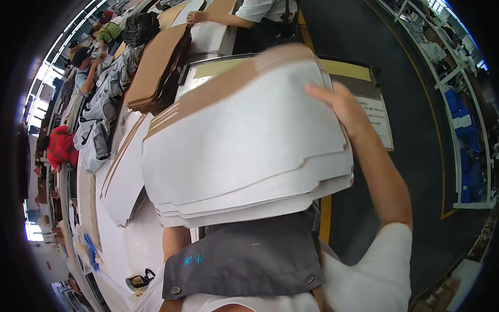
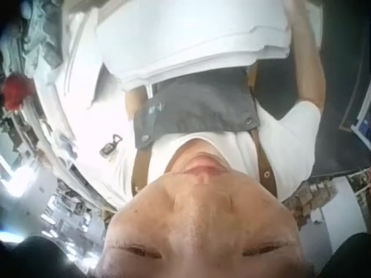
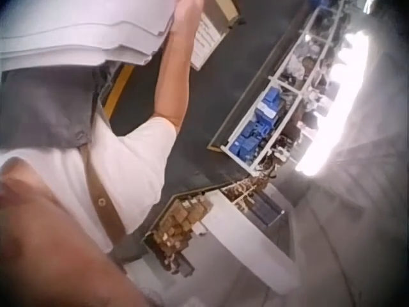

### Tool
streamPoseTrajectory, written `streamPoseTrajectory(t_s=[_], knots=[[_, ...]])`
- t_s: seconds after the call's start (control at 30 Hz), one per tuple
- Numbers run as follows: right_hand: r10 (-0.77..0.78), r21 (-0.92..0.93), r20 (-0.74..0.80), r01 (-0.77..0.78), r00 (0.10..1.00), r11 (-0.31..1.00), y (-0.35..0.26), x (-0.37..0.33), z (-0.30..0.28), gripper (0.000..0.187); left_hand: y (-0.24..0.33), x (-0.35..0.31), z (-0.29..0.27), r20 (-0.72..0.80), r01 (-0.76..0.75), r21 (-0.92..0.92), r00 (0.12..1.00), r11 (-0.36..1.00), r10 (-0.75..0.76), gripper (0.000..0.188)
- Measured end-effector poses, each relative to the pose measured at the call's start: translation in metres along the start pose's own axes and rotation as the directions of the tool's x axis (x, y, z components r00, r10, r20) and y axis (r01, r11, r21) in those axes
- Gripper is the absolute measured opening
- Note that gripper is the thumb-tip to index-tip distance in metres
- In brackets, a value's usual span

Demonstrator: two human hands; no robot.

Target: The recorder is aligning and pressing together layers of material, possibly for shoe or bag manufacturing, at a factory workstation.

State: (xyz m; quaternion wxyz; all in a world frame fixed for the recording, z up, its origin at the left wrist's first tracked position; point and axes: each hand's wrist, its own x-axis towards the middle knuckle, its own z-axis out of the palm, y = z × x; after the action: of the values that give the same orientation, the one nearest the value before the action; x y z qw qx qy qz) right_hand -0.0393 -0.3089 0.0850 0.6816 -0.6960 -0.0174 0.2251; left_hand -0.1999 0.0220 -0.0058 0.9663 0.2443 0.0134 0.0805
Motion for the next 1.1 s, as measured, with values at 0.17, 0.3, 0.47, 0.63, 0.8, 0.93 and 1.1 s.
streamPoseTrajectory(t_s=[0.17, 0.3, 0.47, 0.63, 0.8, 0.93, 1.1], knots=[[-0.013, 0.252, -0.074, 0.032, 0.997, 0.967, 0.071, -0.026, -0.047, 0.044, 0.022, 0.023, -0.016, 0.054, 0.079, -0.022, 0.996, 0.997, -0.078, 0.056], [-0.082, 0.247, -0.058, 0.094, 0.995, 0.964, 0.074, -0.036, -0.074, 0.049, 0.05, 0.055, 0.023, -0.119, 0.034, 0.602, 0.992, 0.797, 0.048, 0.058], [-0.675, -0.933, 0.0, 0.244, 0.737, 0.266, 0.072, -0.029, -0.064, 0.058, 0.05, 0.079, 0.03, 0.206, -0.183, 0.969, 0.97, -0.169, 0.132, 0.058], [-0.531, -0.908, 0.31, 0.412, 0.788, 0.081, 0.076, -0.011, -0.011, 0.059, -0.027, 0.08, 0.066, 0.39, -0.487, 0.763, 0.871, -0.425, -0.297, 0.065], [-0.426, -0.926, 0.355, 0.377, 0.832, -0.036, 0.081, -0.023, 0.0, 0.061, -0.029, 0.084, 0.066, 0.358, -0.486, 0.733, 0.87, -0.475, -0.338, 0.071], [-0.427, -0.934, 0.321, 0.356, 0.845, 0.002, 0.079, -0.033, 0.003, 0.063, -0.028, 0.088, 0.078, 0.325, -0.49, 0.72, 0.864, -0.491, -0.386, 0.069], [-0.47, -0.883, 0.245, 0.396, 0.848, 0.254, 0.055, -0.026, 0.003, 0.065, -0.029, 0.091, 0.081, 0.265, -0.366, 0.884, 0.905, -0.292, -0.331, 0.046]])
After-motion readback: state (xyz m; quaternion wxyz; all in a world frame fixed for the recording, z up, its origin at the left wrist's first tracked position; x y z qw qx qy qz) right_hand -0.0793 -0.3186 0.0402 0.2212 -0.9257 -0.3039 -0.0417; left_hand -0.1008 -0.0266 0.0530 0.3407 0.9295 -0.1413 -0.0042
